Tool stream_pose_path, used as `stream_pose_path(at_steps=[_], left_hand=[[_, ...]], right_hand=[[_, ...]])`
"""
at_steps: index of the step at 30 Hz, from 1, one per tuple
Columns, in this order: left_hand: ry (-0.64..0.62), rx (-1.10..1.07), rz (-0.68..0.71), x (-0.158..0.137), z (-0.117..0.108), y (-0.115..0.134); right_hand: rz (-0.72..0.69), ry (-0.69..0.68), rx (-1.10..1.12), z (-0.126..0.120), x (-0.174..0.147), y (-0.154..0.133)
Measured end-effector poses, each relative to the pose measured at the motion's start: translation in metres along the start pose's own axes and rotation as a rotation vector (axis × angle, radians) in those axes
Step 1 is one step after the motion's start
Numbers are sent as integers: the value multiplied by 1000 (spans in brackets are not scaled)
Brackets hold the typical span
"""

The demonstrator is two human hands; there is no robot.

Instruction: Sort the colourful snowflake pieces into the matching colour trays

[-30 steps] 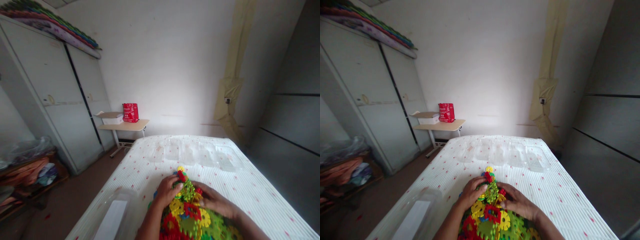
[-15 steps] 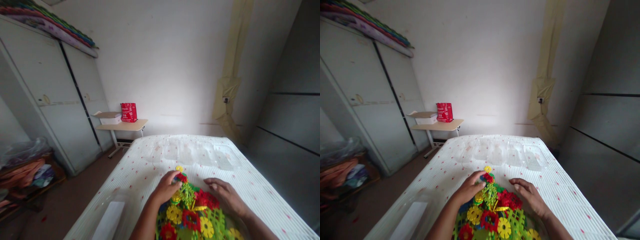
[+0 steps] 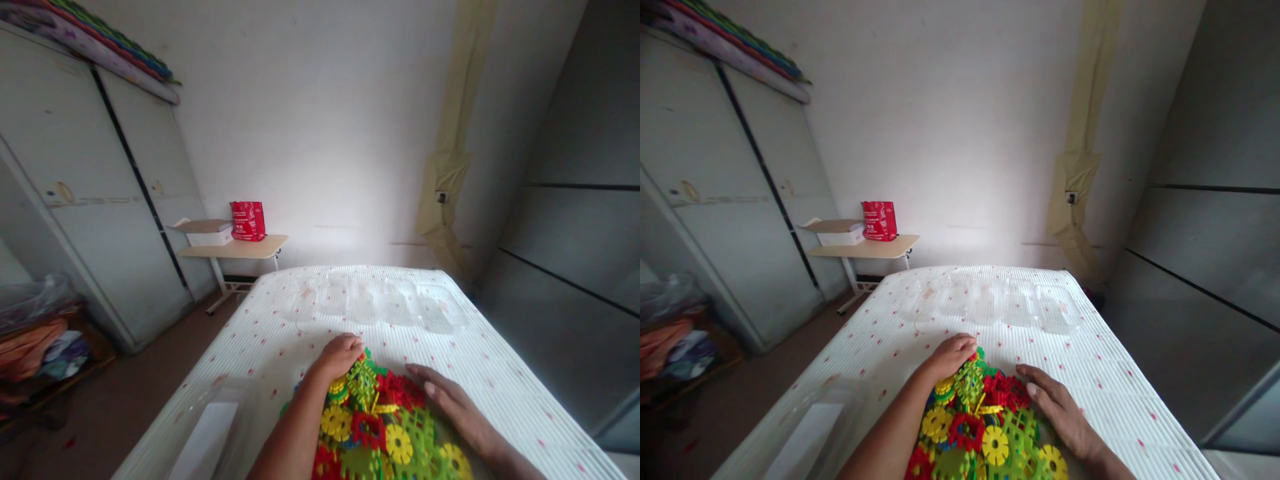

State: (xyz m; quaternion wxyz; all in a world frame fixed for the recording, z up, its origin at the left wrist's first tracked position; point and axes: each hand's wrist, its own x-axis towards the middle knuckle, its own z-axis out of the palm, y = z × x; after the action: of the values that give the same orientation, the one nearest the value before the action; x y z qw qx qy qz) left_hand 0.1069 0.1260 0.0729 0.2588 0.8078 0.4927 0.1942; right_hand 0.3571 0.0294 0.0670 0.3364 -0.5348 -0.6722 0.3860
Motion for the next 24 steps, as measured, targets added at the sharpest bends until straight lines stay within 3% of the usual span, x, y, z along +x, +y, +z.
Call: stream_pose_path(at_steps=[4, 9, 12, 15, 17, 22, 24], left_hand=[[-31, -34, 11, -14, -8, 5], [-15, -66, 27, -26, -20, 11], [52, -87, 57, -40, -30, 19], [158, -110, 73, -65, -40, 25], [233, -122, 48, -85, -42, 25], [425, -118, -61, -122, -35, 9], [498, -99, -95, -127, -30, 1]], right_hand=[[-63, -93, 20, 6, -15, -17], [-40, -37, 29, 7, -18, -15], [-26, 41, -44, 2, -14, -4], [-115, 56, -180, -2, -12, -9], [-255, 51, -263, -3, -15, -34], [-745, -41, -325, -15, -46, -135], [-790, -42, -316, -20, -69, -145]])
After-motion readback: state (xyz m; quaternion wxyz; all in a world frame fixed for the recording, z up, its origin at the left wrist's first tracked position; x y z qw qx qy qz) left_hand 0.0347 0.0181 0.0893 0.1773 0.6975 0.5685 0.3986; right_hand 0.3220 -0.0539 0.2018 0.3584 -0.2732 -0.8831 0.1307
